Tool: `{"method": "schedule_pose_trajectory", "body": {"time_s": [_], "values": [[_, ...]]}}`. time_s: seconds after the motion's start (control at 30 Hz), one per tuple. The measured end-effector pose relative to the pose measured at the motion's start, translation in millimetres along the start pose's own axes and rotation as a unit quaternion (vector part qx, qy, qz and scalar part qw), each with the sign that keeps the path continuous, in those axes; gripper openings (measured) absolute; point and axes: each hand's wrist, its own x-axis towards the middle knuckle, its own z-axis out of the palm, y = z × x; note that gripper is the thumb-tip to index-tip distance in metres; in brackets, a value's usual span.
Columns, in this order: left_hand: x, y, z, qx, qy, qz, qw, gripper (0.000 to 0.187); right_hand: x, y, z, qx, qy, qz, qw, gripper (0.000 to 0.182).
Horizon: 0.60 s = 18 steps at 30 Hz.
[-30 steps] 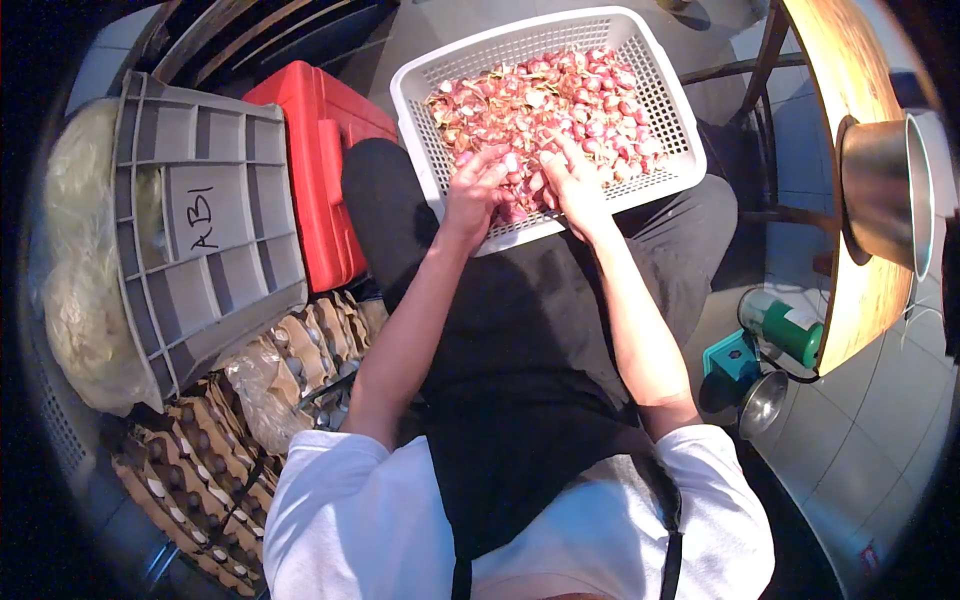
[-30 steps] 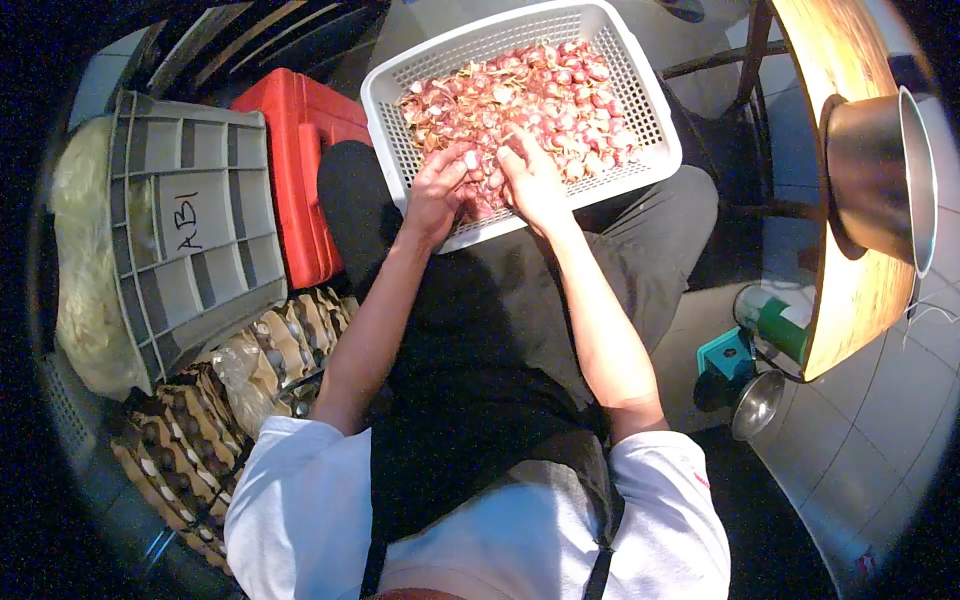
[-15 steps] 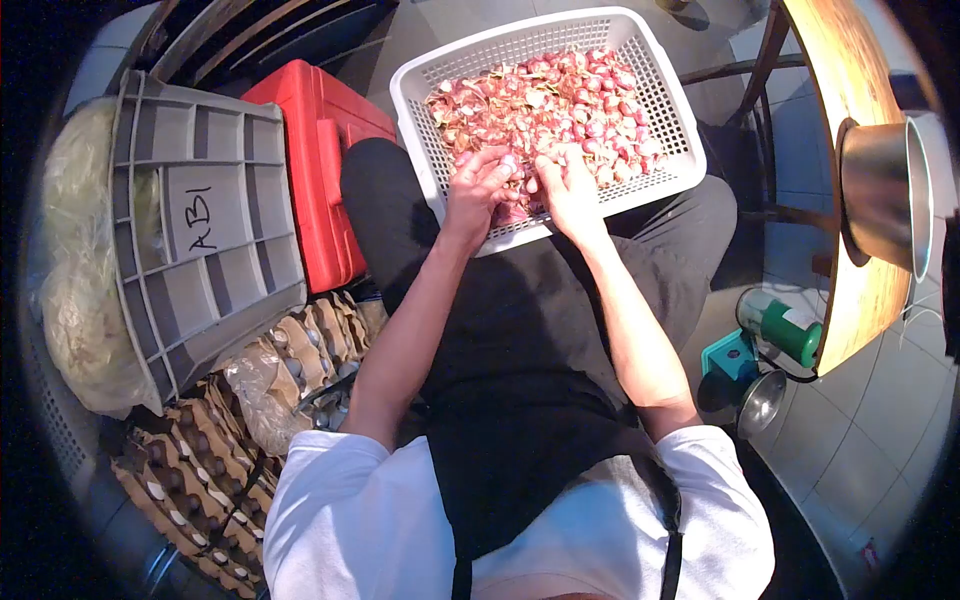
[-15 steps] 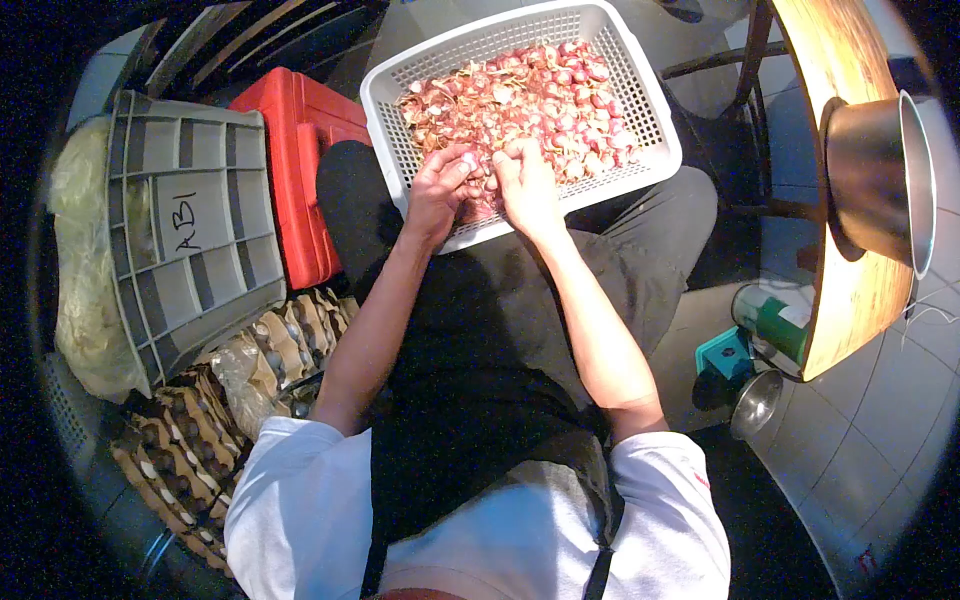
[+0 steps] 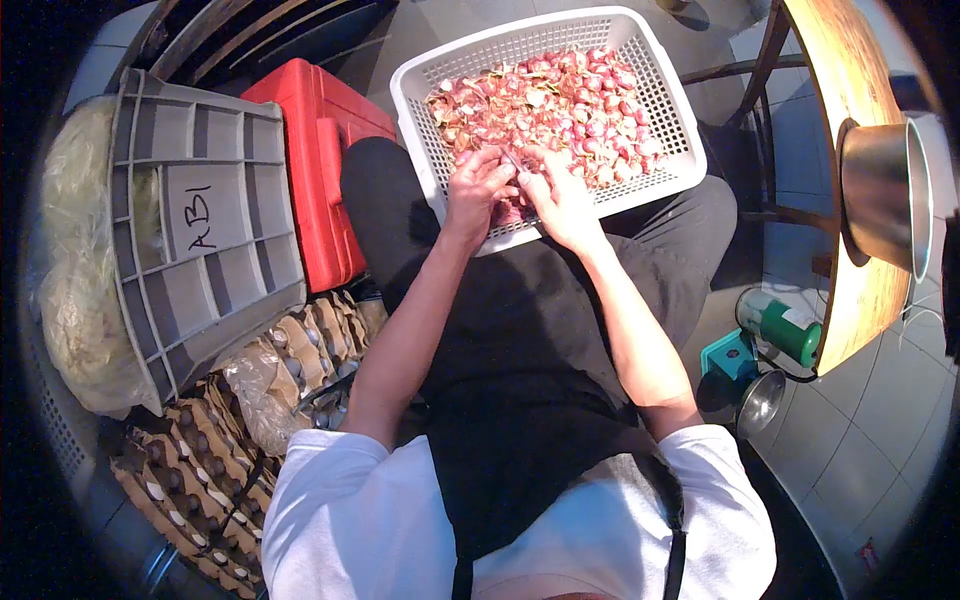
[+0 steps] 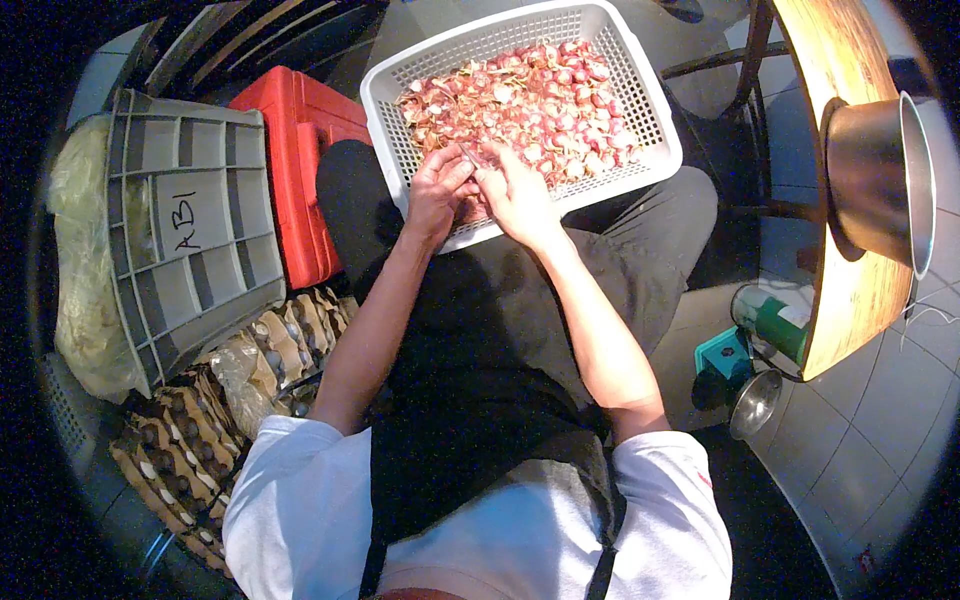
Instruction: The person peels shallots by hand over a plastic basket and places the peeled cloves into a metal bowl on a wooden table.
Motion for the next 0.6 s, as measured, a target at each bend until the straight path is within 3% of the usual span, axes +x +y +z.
{"method": "schedule_pose_trajectory", "body": {"time_s": [0.07, 0.37, 0.6], "values": [[0.3, -1.2, 0.0, 0.001, -0.001, -0.002, 1.0, 0.027, -0.2, 4.9, 3.3, -0.05, 0.034, -0.08, 0.995, 0.038], [-1.4, 2.3, 0.2, 0.011, -0.012, -0.013, 1.0, 0.021, -2.7, 1.7, 4.6, -0.053, 0.024, -0.022, 0.998, 0.032], [-3.2, 7.1, 5.7, 0.016, -0.01, -0.018, 1.0, 0.023, -2.5, -2.0, 4.8, -0.025, 0.057, -0.043, 0.997, 0.029]]}}
